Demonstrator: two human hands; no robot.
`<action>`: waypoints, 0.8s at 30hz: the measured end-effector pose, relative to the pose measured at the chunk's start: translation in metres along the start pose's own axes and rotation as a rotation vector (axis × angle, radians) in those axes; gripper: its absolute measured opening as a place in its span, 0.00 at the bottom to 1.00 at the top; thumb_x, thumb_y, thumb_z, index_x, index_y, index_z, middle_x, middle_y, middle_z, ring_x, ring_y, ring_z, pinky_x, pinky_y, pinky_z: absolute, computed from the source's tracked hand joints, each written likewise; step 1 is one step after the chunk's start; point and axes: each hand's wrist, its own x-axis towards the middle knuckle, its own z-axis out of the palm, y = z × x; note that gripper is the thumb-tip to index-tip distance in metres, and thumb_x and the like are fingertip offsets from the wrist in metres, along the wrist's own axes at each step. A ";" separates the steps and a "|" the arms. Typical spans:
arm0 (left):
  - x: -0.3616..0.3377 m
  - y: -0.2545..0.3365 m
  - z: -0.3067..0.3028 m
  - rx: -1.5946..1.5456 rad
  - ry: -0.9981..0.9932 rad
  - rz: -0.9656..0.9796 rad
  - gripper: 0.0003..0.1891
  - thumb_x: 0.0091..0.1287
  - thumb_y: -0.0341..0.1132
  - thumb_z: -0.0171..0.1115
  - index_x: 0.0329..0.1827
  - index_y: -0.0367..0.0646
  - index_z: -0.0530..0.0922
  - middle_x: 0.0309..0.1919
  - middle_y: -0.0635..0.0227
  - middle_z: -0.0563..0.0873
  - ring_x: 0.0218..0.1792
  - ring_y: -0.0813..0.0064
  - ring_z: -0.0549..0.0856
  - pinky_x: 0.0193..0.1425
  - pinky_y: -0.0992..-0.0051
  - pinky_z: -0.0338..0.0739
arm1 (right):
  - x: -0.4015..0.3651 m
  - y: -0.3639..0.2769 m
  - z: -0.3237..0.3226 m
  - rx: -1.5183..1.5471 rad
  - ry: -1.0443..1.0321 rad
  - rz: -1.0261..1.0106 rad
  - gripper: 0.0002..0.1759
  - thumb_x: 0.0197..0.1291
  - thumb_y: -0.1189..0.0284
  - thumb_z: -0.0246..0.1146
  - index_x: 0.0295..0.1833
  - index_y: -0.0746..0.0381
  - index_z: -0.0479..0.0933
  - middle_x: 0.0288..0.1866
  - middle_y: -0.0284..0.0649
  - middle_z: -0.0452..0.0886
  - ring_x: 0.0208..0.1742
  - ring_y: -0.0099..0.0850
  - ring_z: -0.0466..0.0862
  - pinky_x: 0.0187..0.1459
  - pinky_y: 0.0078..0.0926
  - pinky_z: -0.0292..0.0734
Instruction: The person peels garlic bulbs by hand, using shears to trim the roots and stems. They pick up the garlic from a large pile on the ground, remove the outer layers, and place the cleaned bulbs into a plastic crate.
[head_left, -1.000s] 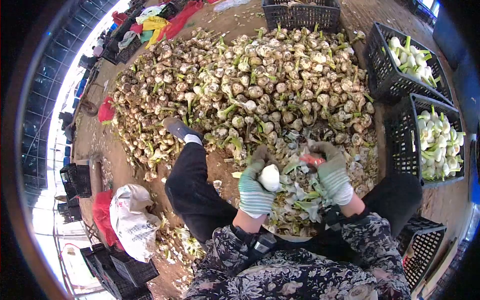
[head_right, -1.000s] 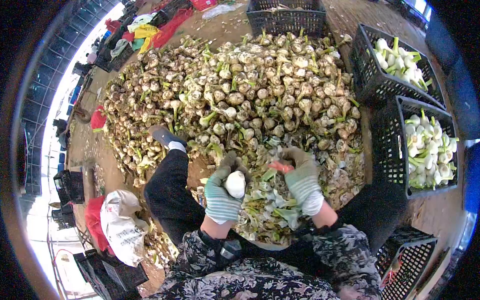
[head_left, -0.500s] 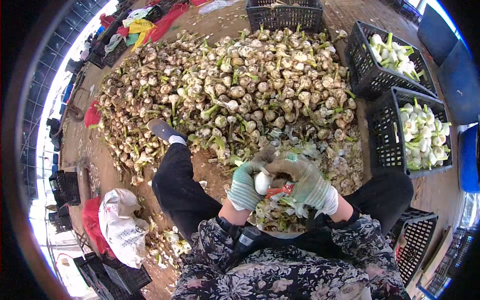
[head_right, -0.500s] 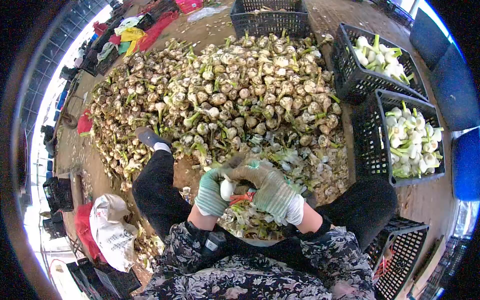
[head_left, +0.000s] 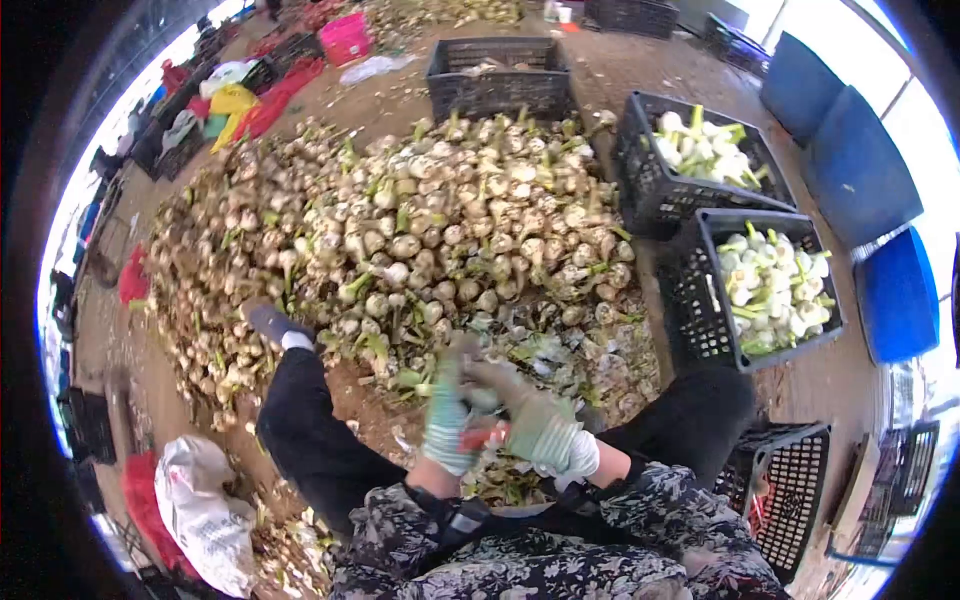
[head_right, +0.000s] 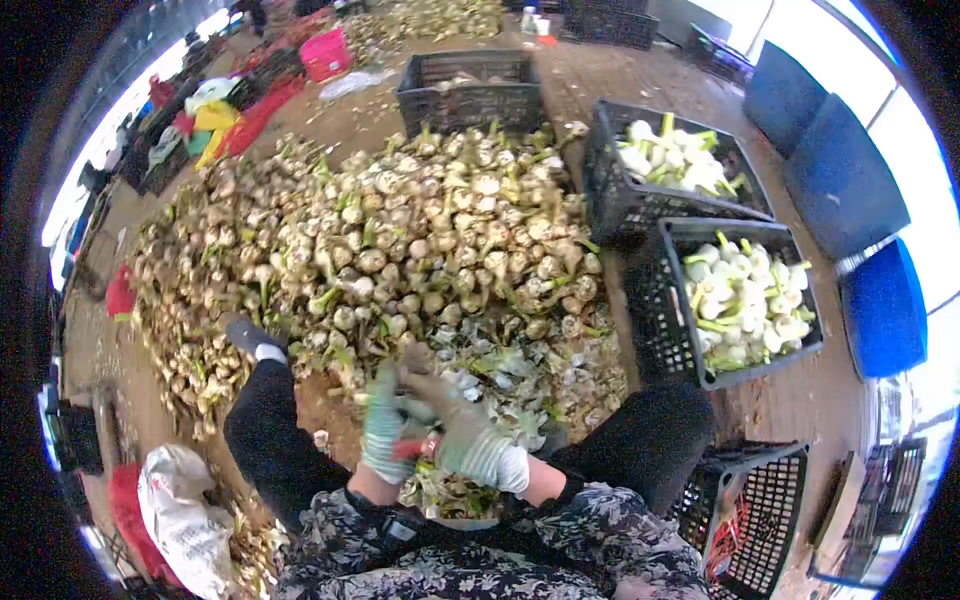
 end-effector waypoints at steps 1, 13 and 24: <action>0.000 -0.007 -0.009 0.045 -0.046 0.065 0.29 0.65 0.50 0.49 0.63 0.40 0.61 0.55 0.62 0.72 0.49 0.75 0.75 0.48 0.75 0.74 | 0.005 -0.002 0.009 0.384 -0.020 0.150 0.31 0.51 0.72 0.61 0.62 0.60 0.60 0.51 0.40 0.76 0.41 0.30 0.79 0.37 0.23 0.76; 0.040 0.034 -0.076 -0.062 0.371 0.103 0.14 0.57 0.33 0.58 0.46 0.39 0.76 0.29 0.71 0.80 0.28 0.79 0.76 0.36 0.79 0.70 | 0.159 0.120 -0.109 0.282 0.206 0.687 0.19 0.57 0.74 0.57 0.56 0.62 0.67 0.55 0.41 0.72 0.41 0.30 0.77 0.38 0.23 0.77; 0.038 0.033 -0.082 0.030 0.323 -0.013 0.19 0.62 0.37 0.54 0.54 0.38 0.71 0.45 0.67 0.78 0.41 0.76 0.77 0.48 0.74 0.73 | 0.200 0.172 -0.065 0.353 0.407 0.492 0.19 0.52 0.76 0.61 0.49 0.72 0.68 0.36 0.46 0.79 0.36 0.30 0.80 0.38 0.25 0.77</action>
